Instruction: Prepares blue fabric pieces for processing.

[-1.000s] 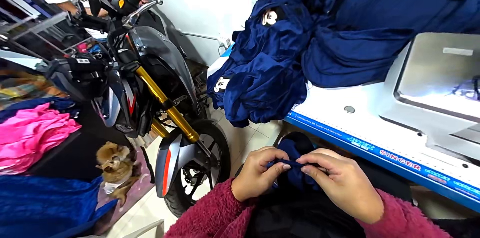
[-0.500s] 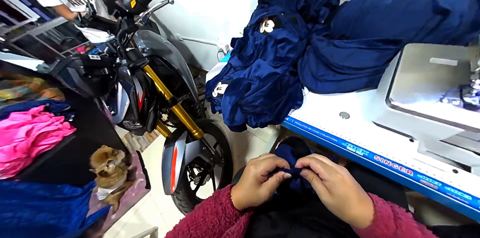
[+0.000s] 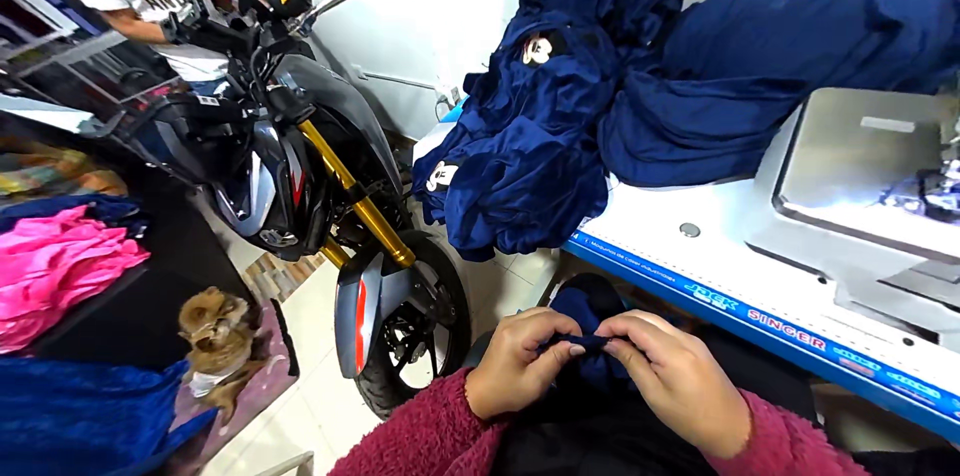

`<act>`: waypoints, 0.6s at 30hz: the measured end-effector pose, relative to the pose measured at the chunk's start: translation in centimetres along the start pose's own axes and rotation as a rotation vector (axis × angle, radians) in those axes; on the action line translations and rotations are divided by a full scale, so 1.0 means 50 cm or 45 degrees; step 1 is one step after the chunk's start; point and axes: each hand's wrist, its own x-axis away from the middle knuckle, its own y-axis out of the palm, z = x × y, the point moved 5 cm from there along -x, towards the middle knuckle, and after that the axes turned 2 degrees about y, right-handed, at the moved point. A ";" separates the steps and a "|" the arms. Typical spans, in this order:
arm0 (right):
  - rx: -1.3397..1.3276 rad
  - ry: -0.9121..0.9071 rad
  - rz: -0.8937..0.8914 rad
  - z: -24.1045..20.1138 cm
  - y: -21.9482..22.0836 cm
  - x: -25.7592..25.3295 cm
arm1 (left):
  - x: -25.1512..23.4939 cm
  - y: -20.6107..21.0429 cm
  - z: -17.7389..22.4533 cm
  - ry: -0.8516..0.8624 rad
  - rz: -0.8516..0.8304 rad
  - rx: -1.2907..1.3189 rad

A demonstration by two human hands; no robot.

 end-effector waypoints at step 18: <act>-0.018 0.007 0.025 0.008 0.001 -0.001 | -0.009 -0.004 -0.011 0.001 0.000 -0.017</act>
